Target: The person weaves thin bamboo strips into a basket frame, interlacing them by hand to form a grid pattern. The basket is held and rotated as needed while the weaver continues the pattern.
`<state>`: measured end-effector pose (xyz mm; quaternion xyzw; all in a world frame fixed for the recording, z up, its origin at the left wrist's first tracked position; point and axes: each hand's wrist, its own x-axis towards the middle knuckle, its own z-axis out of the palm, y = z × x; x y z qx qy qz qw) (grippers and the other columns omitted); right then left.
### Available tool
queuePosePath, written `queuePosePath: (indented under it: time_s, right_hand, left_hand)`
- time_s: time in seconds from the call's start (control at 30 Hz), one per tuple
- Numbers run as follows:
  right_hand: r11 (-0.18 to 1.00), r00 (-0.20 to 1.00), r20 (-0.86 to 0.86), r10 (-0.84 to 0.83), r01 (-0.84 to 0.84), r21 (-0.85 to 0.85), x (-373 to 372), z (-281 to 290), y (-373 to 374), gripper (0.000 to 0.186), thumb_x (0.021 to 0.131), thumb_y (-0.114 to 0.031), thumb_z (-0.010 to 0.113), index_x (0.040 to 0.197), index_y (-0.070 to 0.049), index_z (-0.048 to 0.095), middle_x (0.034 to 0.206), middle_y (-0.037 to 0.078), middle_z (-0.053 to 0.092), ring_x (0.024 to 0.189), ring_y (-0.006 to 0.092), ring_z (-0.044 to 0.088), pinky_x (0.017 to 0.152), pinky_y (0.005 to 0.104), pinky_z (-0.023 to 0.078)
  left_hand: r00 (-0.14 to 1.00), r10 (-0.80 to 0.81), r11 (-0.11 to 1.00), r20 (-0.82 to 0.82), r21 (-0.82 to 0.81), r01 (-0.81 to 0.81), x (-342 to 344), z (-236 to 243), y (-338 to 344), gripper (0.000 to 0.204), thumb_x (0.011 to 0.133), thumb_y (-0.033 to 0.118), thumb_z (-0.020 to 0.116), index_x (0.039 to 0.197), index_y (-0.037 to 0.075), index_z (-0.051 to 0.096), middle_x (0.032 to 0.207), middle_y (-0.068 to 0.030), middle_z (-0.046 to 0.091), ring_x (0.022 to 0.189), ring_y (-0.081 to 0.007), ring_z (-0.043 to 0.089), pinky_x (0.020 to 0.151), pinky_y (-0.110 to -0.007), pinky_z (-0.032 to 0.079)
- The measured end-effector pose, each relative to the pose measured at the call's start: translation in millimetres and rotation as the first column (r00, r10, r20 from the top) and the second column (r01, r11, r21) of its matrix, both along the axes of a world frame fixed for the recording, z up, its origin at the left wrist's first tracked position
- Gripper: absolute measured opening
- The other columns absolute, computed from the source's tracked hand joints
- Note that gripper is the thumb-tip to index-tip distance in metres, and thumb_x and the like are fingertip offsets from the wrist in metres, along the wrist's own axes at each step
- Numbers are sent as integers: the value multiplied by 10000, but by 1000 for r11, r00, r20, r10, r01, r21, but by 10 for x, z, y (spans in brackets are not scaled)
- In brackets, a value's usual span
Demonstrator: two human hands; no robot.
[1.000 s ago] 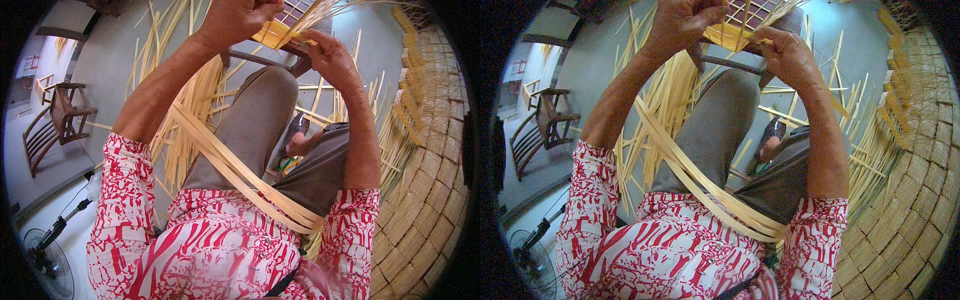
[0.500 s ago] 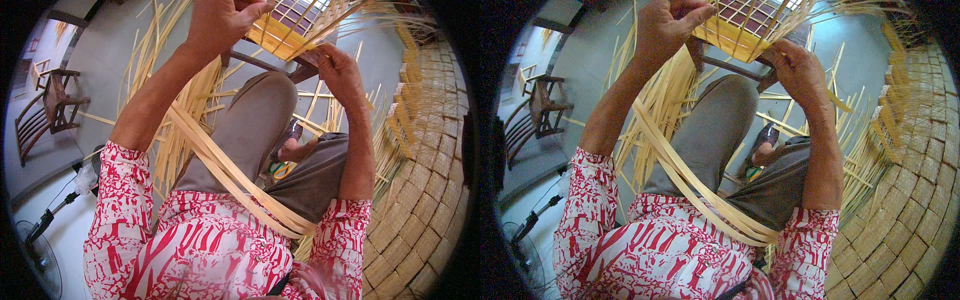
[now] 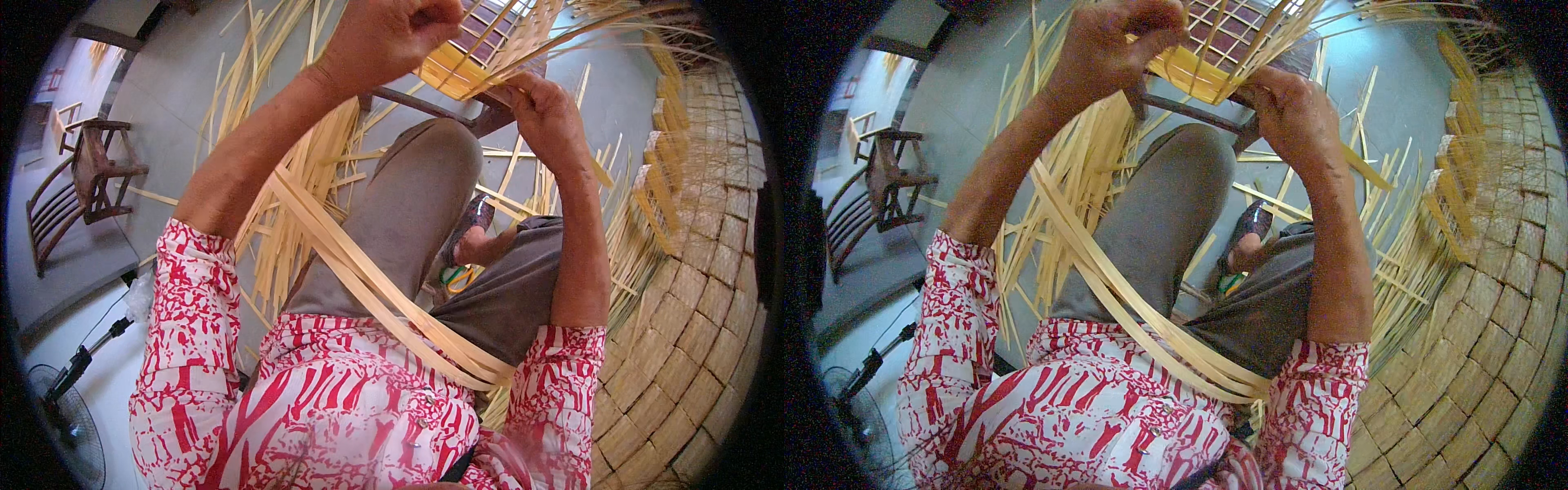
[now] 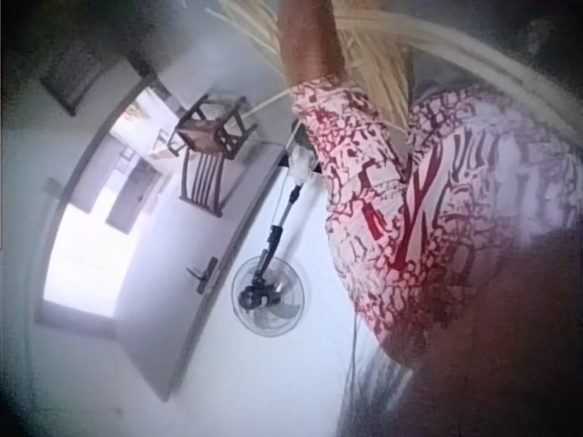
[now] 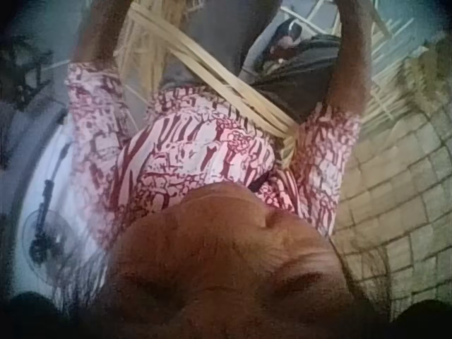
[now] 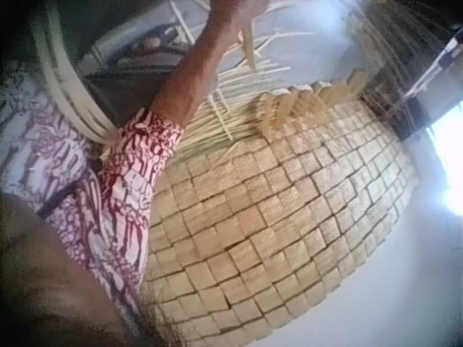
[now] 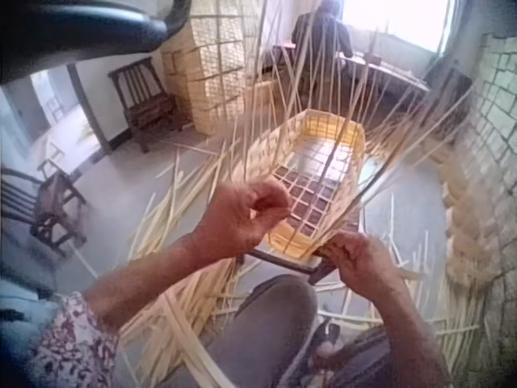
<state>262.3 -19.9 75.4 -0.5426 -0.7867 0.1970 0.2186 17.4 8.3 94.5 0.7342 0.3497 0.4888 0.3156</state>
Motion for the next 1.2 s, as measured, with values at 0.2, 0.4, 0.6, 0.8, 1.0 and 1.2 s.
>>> queuePosePath:
  time_s: [0.2,0.4,0.6,0.8,1.0,1.2]
  right_hand:
    - [996,999,-30,-41,39,-81,98,-27,2,197,957,-243,620,1059,-111,726,843,150,717,796,283,687,712,405,539]
    - [999,999,-34,-11,10,-41,101,-63,25,200,962,-279,612,1015,-133,738,816,140,713,799,346,709,692,432,543]
    - [995,999,-21,-36,34,-93,118,-58,45,200,963,-267,609,1006,-108,723,803,136,712,773,333,714,666,416,540]
    - [984,987,-115,-113,95,-151,134,27,6,219,941,-300,650,1029,-114,723,774,136,708,717,281,714,654,391,540]
    - [989,973,-220,-62,31,-143,99,6,-1,176,940,-227,639,1022,-97,725,768,107,716,688,214,709,662,379,551]
    - [999,983,-178,43,-46,-12,109,-67,-8,157,946,-214,607,1002,-107,706,793,147,703,748,347,701,681,434,549]
  left_hand:
    - [995,1,999,-100,38,2,47,70,-3,55,890,-27,664,911,-6,618,797,-49,644,732,-70,607,655,-259,510]
    - [994,8,1000,-109,-13,-10,-52,92,26,48,902,-23,658,931,-11,622,772,-16,619,752,-63,606,671,-233,508]
    - [971,176,984,160,-27,-174,-79,296,38,102,926,41,695,1019,4,678,828,-27,688,739,-80,645,669,-236,534]
    - [940,312,912,-142,323,-254,-378,-50,-368,199,893,64,740,1088,49,709,942,-64,752,808,-136,716,742,-263,568]
    - [953,202,946,-227,296,-131,382,-164,-320,319,906,50,669,1223,84,653,1062,-100,736,818,-278,729,708,-368,590]
    - [799,63,948,-599,287,141,320,-170,-58,156,938,178,653,1043,65,678,927,-137,710,854,-334,704,728,-398,562]
